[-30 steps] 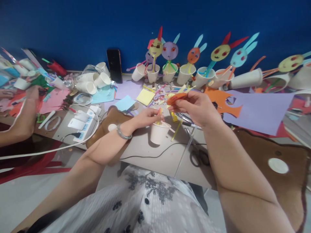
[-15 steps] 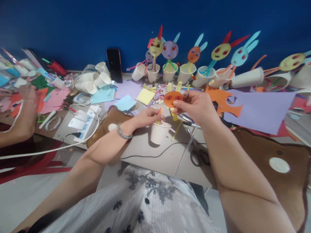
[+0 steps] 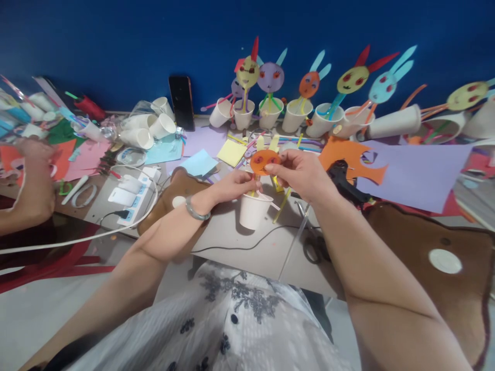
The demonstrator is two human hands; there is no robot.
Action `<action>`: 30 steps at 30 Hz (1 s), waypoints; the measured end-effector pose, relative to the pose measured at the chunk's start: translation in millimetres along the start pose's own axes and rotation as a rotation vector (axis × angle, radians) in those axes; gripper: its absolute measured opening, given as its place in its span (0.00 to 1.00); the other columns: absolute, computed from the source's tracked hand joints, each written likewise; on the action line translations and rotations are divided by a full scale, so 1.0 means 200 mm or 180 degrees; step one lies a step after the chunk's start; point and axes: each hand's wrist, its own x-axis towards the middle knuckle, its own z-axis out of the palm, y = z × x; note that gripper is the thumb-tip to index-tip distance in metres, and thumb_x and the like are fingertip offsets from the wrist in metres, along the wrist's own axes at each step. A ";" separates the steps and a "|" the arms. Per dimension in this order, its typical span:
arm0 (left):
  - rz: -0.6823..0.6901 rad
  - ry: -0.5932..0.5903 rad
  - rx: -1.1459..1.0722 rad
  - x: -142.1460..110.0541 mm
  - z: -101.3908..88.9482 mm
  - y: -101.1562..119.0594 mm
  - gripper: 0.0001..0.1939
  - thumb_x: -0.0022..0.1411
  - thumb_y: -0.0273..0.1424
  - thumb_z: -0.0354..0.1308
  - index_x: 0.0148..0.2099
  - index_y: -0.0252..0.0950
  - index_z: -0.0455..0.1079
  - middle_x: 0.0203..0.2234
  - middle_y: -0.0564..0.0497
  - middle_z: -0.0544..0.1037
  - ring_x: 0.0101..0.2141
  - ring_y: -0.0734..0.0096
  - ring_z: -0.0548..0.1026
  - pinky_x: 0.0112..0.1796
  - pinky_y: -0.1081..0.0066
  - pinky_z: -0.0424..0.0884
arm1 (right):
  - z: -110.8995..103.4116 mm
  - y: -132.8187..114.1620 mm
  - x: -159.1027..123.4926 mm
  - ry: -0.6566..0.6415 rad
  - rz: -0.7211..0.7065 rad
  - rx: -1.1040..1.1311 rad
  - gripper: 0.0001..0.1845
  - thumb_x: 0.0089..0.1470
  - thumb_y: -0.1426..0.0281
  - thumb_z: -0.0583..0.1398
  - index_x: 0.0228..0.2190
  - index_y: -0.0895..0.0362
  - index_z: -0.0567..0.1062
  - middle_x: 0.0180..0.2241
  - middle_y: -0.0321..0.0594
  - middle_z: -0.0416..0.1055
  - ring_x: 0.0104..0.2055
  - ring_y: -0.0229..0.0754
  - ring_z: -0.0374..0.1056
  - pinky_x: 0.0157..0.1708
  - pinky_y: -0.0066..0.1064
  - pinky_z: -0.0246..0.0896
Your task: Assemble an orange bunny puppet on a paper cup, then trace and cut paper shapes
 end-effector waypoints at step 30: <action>0.0259 -0.0115 0.0107 0.01 -0.01 -0.04 0.24 0.66 0.48 0.64 0.27 0.34 0.72 0.20 0.57 0.66 0.25 0.76 0.63 0.30 0.70 0.58 | 0.06 0.11 0.02 0.0048 -0.0121 -0.0162 0.23 0.46 0.53 0.76 0.28 0.51 0.71 0.18 0.30 0.67 0.20 0.37 0.62 0.21 0.29 0.56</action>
